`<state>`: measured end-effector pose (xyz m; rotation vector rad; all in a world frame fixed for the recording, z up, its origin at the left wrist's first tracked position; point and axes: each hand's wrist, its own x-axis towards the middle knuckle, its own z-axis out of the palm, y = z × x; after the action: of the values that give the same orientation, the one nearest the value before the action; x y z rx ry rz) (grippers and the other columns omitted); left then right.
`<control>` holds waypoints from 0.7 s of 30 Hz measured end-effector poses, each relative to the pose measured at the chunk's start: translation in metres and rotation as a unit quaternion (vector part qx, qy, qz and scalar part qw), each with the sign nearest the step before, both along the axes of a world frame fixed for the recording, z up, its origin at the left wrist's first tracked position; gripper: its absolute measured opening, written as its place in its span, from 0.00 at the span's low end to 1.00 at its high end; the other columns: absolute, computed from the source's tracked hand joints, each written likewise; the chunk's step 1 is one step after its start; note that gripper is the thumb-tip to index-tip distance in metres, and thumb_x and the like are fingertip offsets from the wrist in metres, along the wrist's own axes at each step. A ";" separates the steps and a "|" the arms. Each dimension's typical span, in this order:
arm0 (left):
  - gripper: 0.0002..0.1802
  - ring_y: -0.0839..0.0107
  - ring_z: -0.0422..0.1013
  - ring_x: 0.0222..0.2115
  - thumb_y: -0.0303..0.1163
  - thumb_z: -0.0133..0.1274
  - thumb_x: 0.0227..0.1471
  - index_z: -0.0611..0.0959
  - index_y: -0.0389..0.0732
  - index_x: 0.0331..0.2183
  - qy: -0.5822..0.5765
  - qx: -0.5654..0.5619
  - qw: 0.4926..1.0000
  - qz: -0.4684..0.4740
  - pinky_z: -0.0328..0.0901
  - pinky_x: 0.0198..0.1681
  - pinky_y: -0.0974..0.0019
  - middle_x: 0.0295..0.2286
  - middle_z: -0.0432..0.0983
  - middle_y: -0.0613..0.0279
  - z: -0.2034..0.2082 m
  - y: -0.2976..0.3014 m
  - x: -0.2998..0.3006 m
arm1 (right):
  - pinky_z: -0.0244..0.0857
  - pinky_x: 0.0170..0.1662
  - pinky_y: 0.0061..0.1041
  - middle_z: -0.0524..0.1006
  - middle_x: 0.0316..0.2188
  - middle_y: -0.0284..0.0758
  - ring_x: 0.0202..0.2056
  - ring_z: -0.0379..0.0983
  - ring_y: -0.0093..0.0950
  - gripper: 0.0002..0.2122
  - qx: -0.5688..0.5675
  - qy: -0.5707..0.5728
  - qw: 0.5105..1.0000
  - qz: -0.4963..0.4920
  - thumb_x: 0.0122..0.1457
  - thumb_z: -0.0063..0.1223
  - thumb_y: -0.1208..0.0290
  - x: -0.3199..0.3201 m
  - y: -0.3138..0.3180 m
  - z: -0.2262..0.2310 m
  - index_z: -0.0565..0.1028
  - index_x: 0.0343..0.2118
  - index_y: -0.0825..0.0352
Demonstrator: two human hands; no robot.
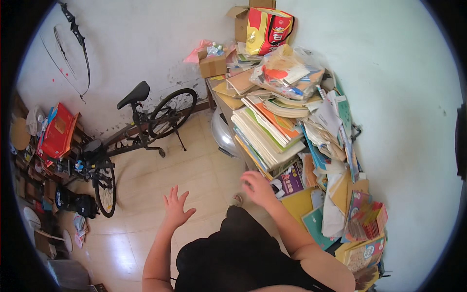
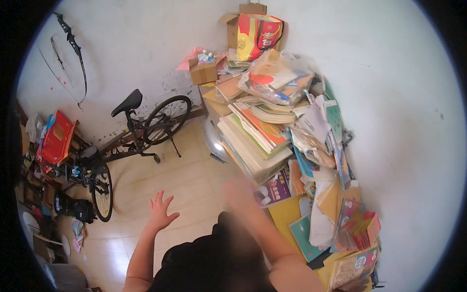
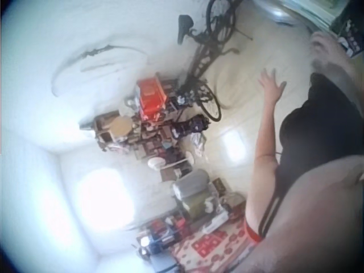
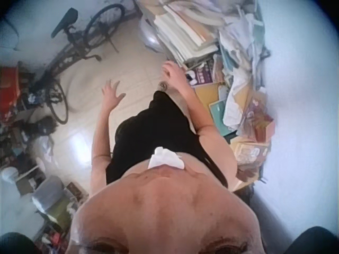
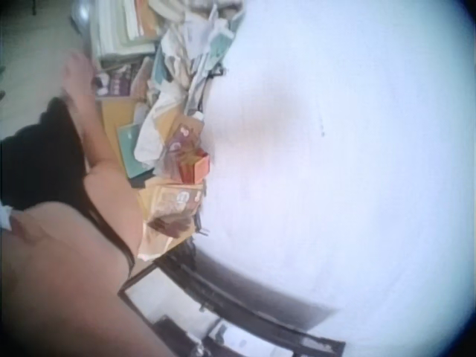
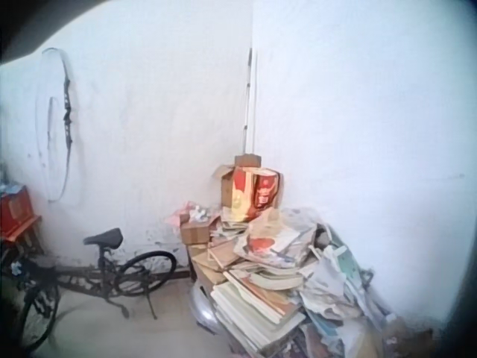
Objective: The person organizes and bundles stacks of toy cap cards using rubber bands, packs items into a tote bag, and walks out of the room into the living area.
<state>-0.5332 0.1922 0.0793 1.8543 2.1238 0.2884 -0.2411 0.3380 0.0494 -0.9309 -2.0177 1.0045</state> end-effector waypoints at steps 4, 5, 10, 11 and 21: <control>0.39 0.47 0.42 0.60 0.47 0.61 0.38 0.68 0.47 0.53 0.037 -0.003 0.999 -0.002 0.34 0.59 0.37 0.58 0.46 0.45 0.031 0.080 -0.027 | 0.63 0.46 0.32 0.71 0.41 0.38 0.44 0.67 0.39 0.11 0.145 -0.097 0.980 -0.091 0.48 0.54 0.75 -0.006 0.075 0.056 0.73 0.36 0.65; 0.39 0.49 0.42 0.60 0.47 0.61 0.38 0.68 0.47 0.53 0.056 0.002 0.998 -0.021 0.34 0.59 0.38 0.58 0.46 0.46 0.043 0.106 -0.035 | 0.62 0.47 0.33 0.71 0.42 0.38 0.44 0.67 0.38 0.11 0.171 -0.058 0.976 -0.124 0.48 0.54 0.75 -0.007 0.095 0.057 0.73 0.36 0.65; 0.40 0.53 0.43 0.60 0.44 0.61 0.38 0.67 0.47 0.53 0.114 0.085 0.981 -0.134 0.34 0.61 0.42 0.58 0.47 0.50 0.102 0.250 -0.057 | 0.60 0.50 0.35 0.69 0.45 0.40 0.48 0.64 0.41 0.15 0.156 -0.103 0.976 -0.116 0.45 0.57 0.74 -0.018 0.164 0.061 0.73 0.38 0.66; 0.41 0.54 0.43 0.61 0.43 0.62 0.37 0.65 0.46 0.54 0.107 0.098 0.979 -0.146 0.34 0.61 0.42 0.58 0.47 0.50 0.111 0.282 -0.055 | 0.59 0.51 0.36 0.68 0.46 0.42 0.49 0.63 0.43 0.16 0.153 -0.143 0.972 -0.108 0.44 0.58 0.74 -0.021 0.171 0.059 0.73 0.39 0.66; 0.49 0.56 0.49 0.58 0.37 0.63 0.36 0.55 0.45 0.58 0.238 0.324 0.875 -0.268 0.41 0.60 0.42 0.58 0.50 0.54 0.210 0.625 -0.031 | 0.58 0.52 0.35 0.68 0.45 0.39 0.49 0.62 0.40 0.23 -0.017 -0.236 0.960 -0.149 0.35 0.61 0.77 -0.048 0.194 0.078 0.73 0.40 0.63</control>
<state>-0.5646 0.8172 0.2896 3.0923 1.7688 0.4914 -0.2890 0.5317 0.1277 -1.5577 -2.1457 0.6943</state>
